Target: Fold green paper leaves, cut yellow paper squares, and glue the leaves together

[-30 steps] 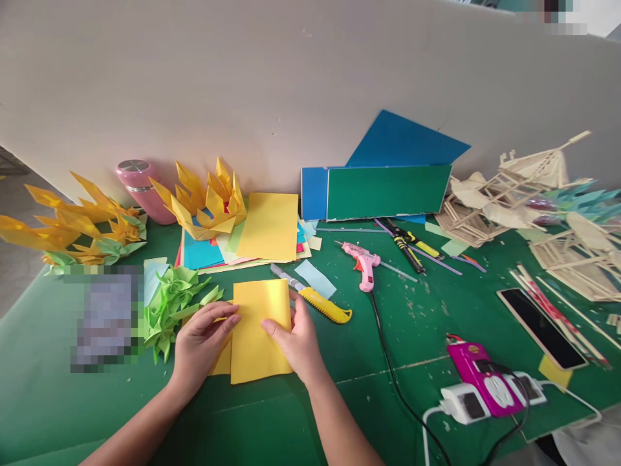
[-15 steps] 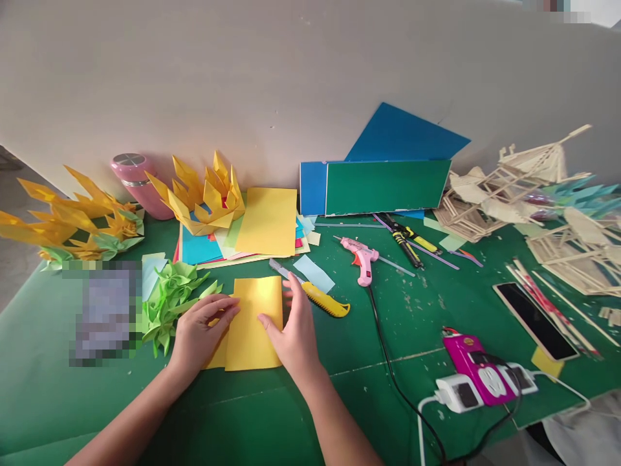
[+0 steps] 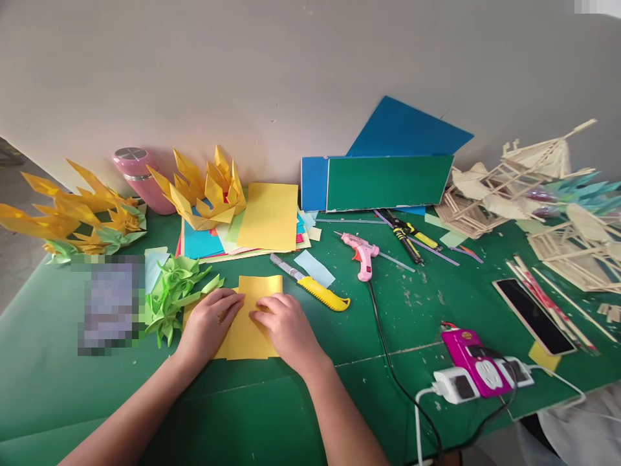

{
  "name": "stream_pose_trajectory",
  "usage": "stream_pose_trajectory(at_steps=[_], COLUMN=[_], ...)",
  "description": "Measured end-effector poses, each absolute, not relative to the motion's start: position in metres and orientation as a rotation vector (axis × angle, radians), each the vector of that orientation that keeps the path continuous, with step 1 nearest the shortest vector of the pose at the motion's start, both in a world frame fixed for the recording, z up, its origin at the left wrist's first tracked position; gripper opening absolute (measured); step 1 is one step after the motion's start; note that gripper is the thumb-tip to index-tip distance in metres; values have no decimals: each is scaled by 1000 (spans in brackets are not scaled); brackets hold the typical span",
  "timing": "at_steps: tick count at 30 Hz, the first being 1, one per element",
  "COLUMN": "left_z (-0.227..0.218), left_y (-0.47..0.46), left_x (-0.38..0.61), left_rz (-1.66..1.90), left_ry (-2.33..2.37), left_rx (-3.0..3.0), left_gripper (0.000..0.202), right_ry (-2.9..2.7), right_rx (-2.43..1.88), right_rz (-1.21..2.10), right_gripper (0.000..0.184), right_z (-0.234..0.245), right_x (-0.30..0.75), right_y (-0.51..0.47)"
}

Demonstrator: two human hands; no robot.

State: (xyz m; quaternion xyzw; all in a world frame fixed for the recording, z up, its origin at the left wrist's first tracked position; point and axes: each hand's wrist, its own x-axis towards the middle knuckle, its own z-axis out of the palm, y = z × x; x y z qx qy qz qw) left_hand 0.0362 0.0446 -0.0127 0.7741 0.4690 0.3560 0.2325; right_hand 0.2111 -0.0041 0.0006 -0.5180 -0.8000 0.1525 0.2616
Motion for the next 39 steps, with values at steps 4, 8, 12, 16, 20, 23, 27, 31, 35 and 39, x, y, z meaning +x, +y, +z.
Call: stream_pose_trajectory(at_steps=[4, 8, 12, 16, 20, 23, 27, 31, 35, 39], left_z=[-16, -15, -12, -11, -11, -10, -10, -12, -10, -4], left_y=[43, 41, 39, 39, 39, 39, 38, 35, 34, 36], left_x=[37, 40, 41, 41, 41, 41, 42, 45, 50, 57], left_rz=[931, 853, 745, 685, 663, 649, 629, 606, 541, 360], left_ry=[1319, 1359, 1385, 1396, 1410, 1411, 1431, 1466, 1516, 1285], left_rx=[2208, 2314, 2397, 2442, 2479, 2490, 2500, 2581, 2732, 2801], left_gripper=[27, 33, 38, 38, 37, 37, 36, 34, 38, 49], right_ry=[-2152, -2088, -2017, -2005, -2013, -2006, -2004, -2020, -2001, -1989], right_rx=[-1431, -1497, -1583, -1690, -1779, -1846, -1901, -1882, -1869, -1823], right_rz=[416, 516, 600, 679, 754, 794, 842, 846, 797, 749], right_gripper=[30, 31, 32, 40, 48, 54, 73, 78, 71, 62], right_z=[-1, 3, 9, 12, 18, 21, 22, 22, 19, 12], right_x=[215, 219, 222, 223, 224, 228, 237, 242, 243, 244], right_y=[-6, -14, -20, -19, -11, -4, 4, 7, 3, -4])
